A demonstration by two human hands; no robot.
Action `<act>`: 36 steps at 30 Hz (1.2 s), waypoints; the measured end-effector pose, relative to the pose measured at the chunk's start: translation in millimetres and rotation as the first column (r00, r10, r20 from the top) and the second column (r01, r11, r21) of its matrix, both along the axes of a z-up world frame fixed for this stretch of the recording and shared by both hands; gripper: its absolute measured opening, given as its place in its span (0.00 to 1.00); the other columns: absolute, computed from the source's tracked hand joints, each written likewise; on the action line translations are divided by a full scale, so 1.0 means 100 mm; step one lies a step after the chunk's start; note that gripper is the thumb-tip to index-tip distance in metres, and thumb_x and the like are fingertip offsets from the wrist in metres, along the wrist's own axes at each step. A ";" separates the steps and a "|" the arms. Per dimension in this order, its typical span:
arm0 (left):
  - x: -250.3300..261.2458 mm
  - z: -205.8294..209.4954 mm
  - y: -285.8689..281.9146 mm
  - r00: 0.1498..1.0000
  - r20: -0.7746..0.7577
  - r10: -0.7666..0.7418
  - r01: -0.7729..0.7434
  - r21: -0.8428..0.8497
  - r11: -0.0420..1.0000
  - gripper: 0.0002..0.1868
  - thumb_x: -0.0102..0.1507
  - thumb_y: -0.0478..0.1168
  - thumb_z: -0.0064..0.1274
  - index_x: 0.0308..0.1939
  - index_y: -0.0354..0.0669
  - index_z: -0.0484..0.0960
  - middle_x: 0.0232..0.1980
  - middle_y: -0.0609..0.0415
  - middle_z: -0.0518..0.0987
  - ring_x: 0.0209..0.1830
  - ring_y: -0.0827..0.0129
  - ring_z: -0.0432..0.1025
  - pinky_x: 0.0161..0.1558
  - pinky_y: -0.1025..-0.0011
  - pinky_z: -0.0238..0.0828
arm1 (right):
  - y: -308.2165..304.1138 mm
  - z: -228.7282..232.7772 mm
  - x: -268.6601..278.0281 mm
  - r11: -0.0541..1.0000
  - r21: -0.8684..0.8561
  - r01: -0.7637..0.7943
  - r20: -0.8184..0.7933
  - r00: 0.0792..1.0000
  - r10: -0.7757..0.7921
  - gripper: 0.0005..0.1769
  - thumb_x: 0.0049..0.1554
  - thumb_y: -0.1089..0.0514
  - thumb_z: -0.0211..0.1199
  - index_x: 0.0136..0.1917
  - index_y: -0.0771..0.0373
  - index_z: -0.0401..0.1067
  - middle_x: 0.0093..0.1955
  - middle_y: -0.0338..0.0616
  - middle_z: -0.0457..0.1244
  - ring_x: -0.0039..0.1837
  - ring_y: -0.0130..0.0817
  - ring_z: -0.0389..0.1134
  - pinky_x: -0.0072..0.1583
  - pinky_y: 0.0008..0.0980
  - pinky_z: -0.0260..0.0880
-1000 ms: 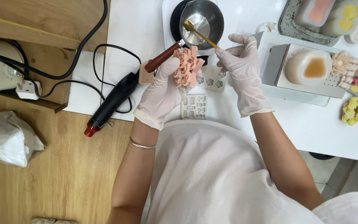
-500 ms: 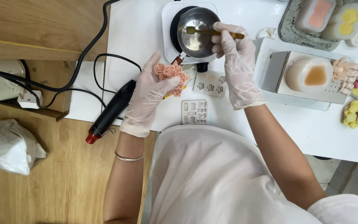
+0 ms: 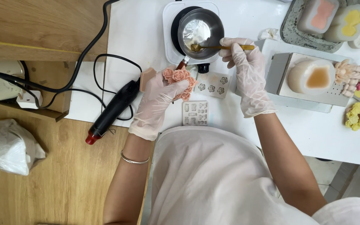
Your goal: The recorder is applying melted wax to a group of pre-formed wax rose flowers using a small spoon to bond them together or add detail.
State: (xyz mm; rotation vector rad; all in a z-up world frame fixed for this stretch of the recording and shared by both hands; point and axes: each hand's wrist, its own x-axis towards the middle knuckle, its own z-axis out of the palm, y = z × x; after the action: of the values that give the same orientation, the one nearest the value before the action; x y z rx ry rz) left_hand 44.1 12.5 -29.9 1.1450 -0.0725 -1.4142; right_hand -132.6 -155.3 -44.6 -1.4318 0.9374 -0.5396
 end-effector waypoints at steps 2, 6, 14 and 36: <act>0.00 0.00 0.00 1.000 0.000 0.005 -0.005 0.011 1.000 0.24 0.61 0.33 0.59 0.61 0.31 0.74 0.46 0.54 0.82 0.42 0.77 0.78 0.46 0.77 0.78 | -0.03 -0.07 0.00 1.000 0.015 0.004 0.020 1.000 -0.004 0.15 0.72 0.52 0.54 0.61 0.65 0.73 0.52 0.42 0.69 0.51 0.25 0.68 0.54 0.24 0.69; -0.01 0.07 -0.02 1.000 0.023 -0.003 0.003 -0.002 1.000 0.26 0.63 0.33 0.60 0.64 0.26 0.74 0.47 0.52 0.82 0.42 0.76 0.76 0.45 0.77 0.75 | -0.10 -0.15 -0.06 0.979 0.195 0.066 0.184 0.978 -0.103 0.17 0.71 0.52 0.54 0.60 0.69 0.73 0.48 0.45 0.69 0.48 0.29 0.68 0.52 0.28 0.70; -0.03 0.19 -0.05 0.994 0.060 0.092 -0.082 -0.155 0.984 0.42 0.60 0.30 0.63 0.74 0.23 0.59 0.56 0.48 0.79 0.51 0.73 0.76 0.55 0.73 0.77 | -0.07 0.41 -0.17 0.944 0.312 0.109 0.345 0.913 -0.219 0.18 0.72 0.54 0.56 0.61 0.73 0.73 0.48 0.48 0.68 0.49 0.33 0.68 0.55 0.30 0.71; -0.05 0.42 -0.29 0.984 -0.163 0.068 -0.129 -0.404 0.906 0.31 0.67 0.43 0.61 0.69 0.31 0.68 0.61 0.40 0.79 0.59 0.68 0.75 0.63 0.69 0.76 | 0.36 1.42 -0.47 0.977 0.069 0.200 0.280 0.936 -0.211 0.15 0.78 0.61 0.52 0.58 0.78 0.70 0.45 0.58 0.66 0.42 0.39 0.64 0.46 0.30 0.67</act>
State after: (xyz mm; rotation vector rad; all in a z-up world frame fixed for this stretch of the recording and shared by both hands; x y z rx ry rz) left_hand 39.5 -16.1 11.7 0.6829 -0.1986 -1.3086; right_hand -179.9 -119.3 97.1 -1.1867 0.8625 -0.8564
